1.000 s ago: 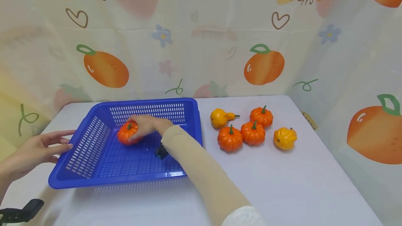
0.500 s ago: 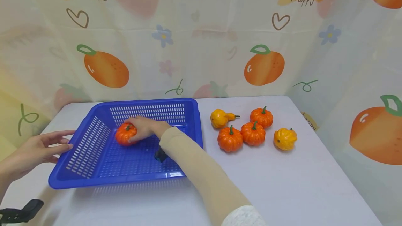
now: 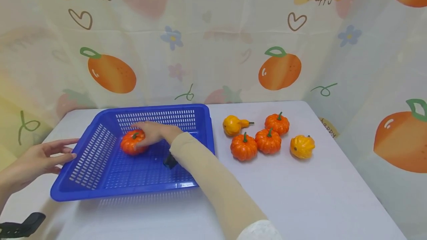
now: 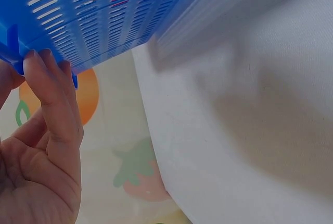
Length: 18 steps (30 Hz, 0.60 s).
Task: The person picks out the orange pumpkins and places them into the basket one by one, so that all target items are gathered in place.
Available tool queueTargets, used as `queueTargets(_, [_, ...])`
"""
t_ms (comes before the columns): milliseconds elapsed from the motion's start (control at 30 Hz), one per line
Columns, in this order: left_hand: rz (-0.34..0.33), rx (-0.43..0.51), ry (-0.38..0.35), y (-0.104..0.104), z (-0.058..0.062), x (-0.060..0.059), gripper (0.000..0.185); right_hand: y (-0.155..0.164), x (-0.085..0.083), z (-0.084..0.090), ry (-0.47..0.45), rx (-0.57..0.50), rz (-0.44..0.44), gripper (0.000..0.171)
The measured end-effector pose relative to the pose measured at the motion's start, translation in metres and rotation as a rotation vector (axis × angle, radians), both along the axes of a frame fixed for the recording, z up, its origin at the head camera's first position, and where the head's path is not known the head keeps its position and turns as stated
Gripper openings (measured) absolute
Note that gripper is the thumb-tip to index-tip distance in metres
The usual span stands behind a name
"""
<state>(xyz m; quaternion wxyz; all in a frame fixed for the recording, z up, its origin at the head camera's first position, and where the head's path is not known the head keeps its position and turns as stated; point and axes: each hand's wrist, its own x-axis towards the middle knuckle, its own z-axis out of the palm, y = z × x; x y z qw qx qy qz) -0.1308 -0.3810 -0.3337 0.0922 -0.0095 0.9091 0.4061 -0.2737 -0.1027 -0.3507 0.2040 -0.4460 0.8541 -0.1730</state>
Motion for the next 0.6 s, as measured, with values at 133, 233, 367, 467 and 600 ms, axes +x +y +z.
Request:
queueTargets(133, [0.005, 0.008, 0.001, 0.000, 0.001, 0.001, 0.067, 0.005, -0.003, 0.010, 0.024, 0.005, 0.005, 0.071])
queueTargets(233, [0.005, 0.016, 0.003, 0.000, 0.001, 0.001, 0.067, 0.010, -0.004, 0.019, 0.048, -0.011, 0.020, 0.069])
queueTargets(367, [-0.001, 0.015, 0.006, 0.001, 0.001, 0.001, 0.067, 0.018, -0.002, 0.030, 0.077, -0.041, 0.039, 0.066])
queueTargets(467, [-0.007, 0.016, 0.006, 0.001, 0.001, 0.000, 0.067, 0.024, 0.001, 0.040, 0.103, -0.051, 0.043, 0.063])
queueTargets(600, [-0.008, 0.015, -0.005, 0.001, 0.001, 0.000, 0.067, 0.031, 0.006, 0.054, 0.156, -0.070, 0.065, 0.059])
